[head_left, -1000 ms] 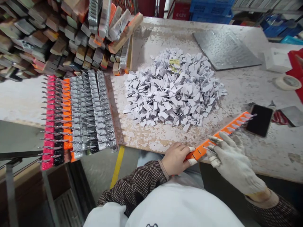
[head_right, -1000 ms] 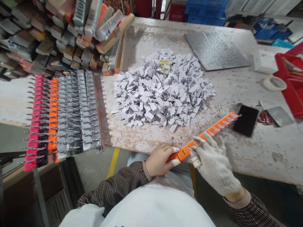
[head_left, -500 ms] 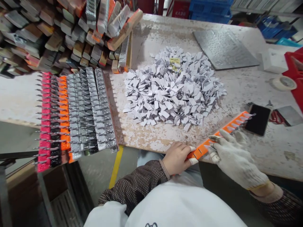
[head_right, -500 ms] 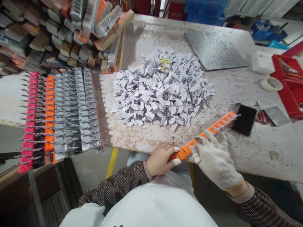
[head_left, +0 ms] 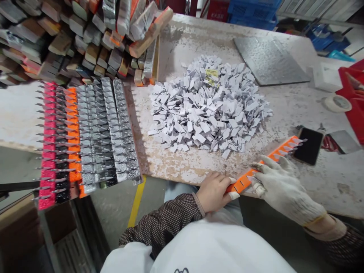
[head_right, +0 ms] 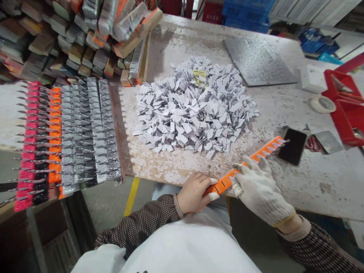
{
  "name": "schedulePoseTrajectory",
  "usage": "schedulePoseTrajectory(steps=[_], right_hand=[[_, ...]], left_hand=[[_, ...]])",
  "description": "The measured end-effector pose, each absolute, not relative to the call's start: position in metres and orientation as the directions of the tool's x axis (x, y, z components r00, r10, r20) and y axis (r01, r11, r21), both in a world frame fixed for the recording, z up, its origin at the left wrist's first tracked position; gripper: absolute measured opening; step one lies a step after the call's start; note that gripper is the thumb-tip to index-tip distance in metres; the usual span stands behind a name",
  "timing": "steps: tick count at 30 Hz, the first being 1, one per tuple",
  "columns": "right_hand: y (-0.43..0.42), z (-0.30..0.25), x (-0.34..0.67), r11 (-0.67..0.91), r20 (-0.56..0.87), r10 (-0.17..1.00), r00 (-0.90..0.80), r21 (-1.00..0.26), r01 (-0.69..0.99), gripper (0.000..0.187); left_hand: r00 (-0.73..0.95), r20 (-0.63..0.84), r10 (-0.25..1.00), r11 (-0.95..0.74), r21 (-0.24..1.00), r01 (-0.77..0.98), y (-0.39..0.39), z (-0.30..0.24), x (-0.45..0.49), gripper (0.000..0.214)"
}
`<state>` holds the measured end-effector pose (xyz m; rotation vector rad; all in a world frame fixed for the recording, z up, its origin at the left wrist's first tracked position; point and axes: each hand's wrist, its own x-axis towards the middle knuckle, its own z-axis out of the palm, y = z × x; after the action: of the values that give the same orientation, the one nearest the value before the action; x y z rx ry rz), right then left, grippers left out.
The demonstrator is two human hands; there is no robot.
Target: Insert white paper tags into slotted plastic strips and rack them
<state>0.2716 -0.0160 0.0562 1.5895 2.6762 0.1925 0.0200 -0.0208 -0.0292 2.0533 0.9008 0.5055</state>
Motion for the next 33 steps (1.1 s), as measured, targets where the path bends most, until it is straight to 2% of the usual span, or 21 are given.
schedulePoseTrajectory(steps=[7, 15, 22, 27, 33], right_hand=[[-0.016, 0.062, 0.264, 0.531, 0.038, 0.836, -0.547, 0.197, 0.824, 0.029], [-0.008, 0.052, 0.275, 0.551, -0.009, 0.833, -0.553, 0.104, 0.828, 0.026], [-0.006, 0.056, 0.267, 0.572, -0.013, 0.812, -0.584, 0.214, 0.791, 0.022], [-0.004, 0.057, 0.266, 0.587, 0.009, 0.804, -0.594, 0.141, 0.797, 0.025], [0.006, 0.057, 0.271, 0.638, -0.018, 0.765, -0.643, 0.153, 0.755, 0.031]], left_hand=[[0.672, 0.034, 0.74, -0.408, 0.817, 0.408, -0.019, -0.026, 0.019, 0.04], [0.671, 0.043, 0.74, -0.412, 0.818, 0.401, -0.021, -0.028, 0.019, 0.043], [0.674, 0.033, 0.738, -0.404, 0.822, 0.401, -0.021, -0.029, 0.02, 0.042], [0.681, 0.032, 0.732, -0.416, 0.812, 0.409, -0.021, -0.029, 0.019, 0.041], [0.689, 0.027, 0.724, -0.413, 0.817, 0.402, -0.02, -0.027, 0.018, 0.04]])
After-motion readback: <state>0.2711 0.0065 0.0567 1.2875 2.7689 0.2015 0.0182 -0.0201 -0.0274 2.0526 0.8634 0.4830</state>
